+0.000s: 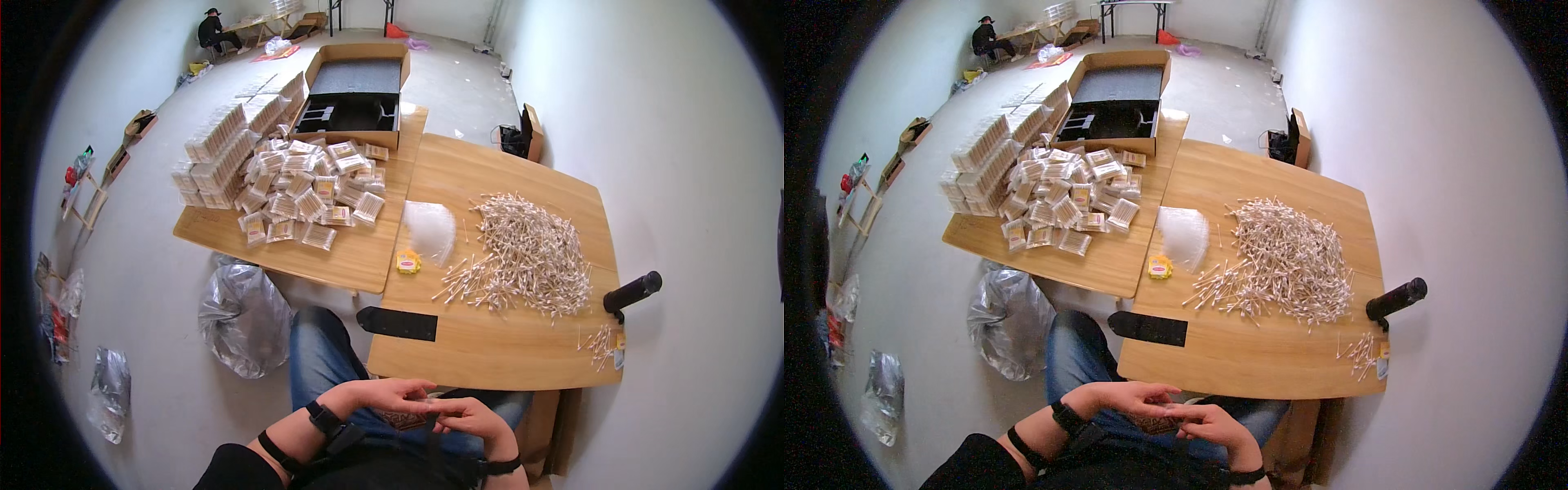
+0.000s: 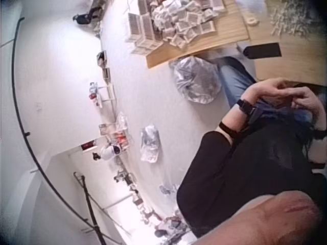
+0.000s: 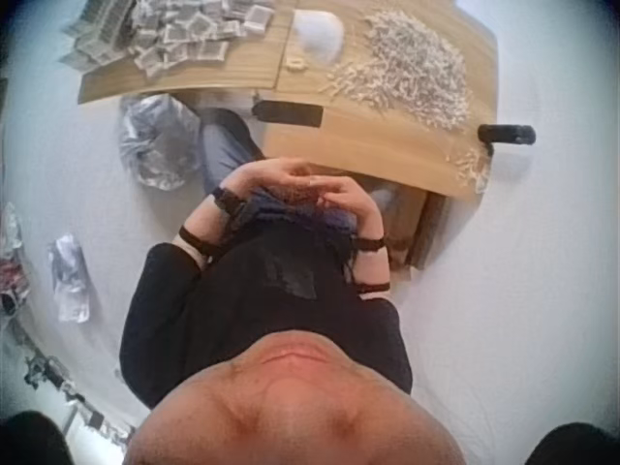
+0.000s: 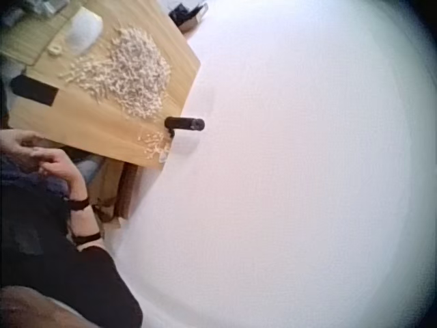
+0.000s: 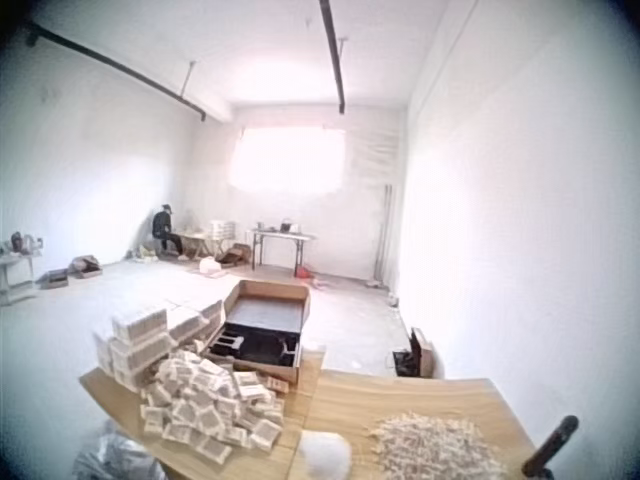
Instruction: The recorder is counting and placing cotton swabs into small plastic bags.
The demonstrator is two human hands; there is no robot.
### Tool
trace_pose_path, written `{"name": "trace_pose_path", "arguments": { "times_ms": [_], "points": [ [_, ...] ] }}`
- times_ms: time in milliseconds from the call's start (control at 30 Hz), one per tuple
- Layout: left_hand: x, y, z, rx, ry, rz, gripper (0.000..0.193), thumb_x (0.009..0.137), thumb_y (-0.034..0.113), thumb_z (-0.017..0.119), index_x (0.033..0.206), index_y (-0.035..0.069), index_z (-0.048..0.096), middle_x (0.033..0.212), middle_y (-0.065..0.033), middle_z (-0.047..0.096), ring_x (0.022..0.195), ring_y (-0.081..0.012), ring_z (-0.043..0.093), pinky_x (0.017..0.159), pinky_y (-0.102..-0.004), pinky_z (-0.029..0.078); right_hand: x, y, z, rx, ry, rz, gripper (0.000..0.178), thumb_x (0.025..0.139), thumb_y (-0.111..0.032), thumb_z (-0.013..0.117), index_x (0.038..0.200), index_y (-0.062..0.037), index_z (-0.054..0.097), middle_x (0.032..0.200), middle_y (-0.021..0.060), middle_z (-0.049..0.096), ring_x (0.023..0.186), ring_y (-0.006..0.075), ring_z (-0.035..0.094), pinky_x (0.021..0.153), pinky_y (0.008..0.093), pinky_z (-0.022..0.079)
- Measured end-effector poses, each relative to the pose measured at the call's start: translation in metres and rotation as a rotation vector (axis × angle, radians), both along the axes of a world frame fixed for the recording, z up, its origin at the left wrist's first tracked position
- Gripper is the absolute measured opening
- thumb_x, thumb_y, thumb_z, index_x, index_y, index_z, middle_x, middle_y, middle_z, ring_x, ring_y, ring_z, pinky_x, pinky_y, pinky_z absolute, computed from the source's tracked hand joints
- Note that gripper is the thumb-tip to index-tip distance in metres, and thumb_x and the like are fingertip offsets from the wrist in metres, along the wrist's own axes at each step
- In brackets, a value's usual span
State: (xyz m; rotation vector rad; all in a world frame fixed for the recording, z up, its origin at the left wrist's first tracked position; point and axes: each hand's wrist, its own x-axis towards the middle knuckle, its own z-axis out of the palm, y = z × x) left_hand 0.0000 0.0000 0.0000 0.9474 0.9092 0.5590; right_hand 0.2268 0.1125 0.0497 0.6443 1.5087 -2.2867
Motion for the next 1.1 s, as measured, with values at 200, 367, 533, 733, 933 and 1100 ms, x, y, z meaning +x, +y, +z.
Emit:
{"name": "trace_pose_path", "arguments": {
  "times_ms": [200,367,533,733,933,1100],
  "points": [
    [0.0,-0.005,0.001,0.271,0.374,0.1,0.04,0.083,0.027,0.074,0.111,0.002,0.061,0.097,-0.0121,0.068,0.096,-0.0223,0.064,0.08,-0.0361,0.05,-0.042,-0.012,0.018,0.743,0.283,0.16,0.05,0.077,-0.001,0.057,0.125,-0.013,0.062,0.112,0.0164,0.063,0.098,0.0306,0.064,0.086,0.0317,0.05],
    [-0.036,-0.004,0.02,0.402,0.775,0.378,0.045,0.073,0.027,0.082,0.105,0.004,0.061,0.096,-0.0156,0.064,0.092,-0.0315,0.063,0.078,-0.0378,0.051,-0.045,0.005,-0.015,0.621,0.331,-0.302,0.037,0.076,0.006,0.054,0.11,-0.0027,0.066,0.101,0.0138,0.066,0.097,0.0248,0.065,0.082,0.0351,0.051],
    [-0.096,-0.011,-0.014,0.588,1.302,0.532,0.042,0.066,0.018,0.08,0.1,0.008,0.057,0.095,-0.0135,0.058,0.095,-0.0349,0.059,0.082,-0.0427,0.048,-0.027,0.065,-0.073,1.509,0.115,-0.532,0.027,0.079,0.001,0.058,0.104,-0.0027,0.065,0.105,0.0143,0.065,0.101,0.0338,0.061,0.09,0.0413,0.049],
    [-0.12,0.006,-0.062,0.45,1.604,0.407,0.049,0.064,0.016,0.08,0.105,0.009,0.054,0.106,-0.0124,0.055,0.109,-0.0321,0.054,0.094,-0.0459,0.04,-0.026,0.094,-0.115,1.888,-0.056,-0.584,0.033,0.082,-0.007,0.058,0.115,-0.0052,0.06,0.12,0.0125,0.06,0.113,0.0334,0.054,0.098,0.0439,0.044],
    [-0.109,0.037,-0.052,0.523,1.496,0.408,0.041,0.068,0.005,0.069,0.106,0.008,0.054,0.109,-0.0131,0.055,0.113,-0.0337,0.052,0.105,-0.0461,0.035,-0.024,0.094,-0.117,1.861,-0.091,-0.592,0.032,0.083,-0.007,0.057,0.115,-0.0063,0.06,0.122,0.0101,0.059,0.117,0.0313,0.052,0.1,0.044,0.043],
    [-0.099,0.038,-0.032,0.622,1.611,0.23,0.061,0.071,0.0,0.059,0.13,0.005,0.048,0.119,-0.0133,0.052,0.124,-0.0325,0.045,0.116,-0.0479,0.023,-0.025,0.093,-0.115,1.883,-0.095,-0.628,0.03,0.082,-0.007,0.058,0.112,-0.0067,0.061,0.121,0.0096,0.06,0.116,0.0309,0.053,0.099,0.0437,0.043]
  ]
}}
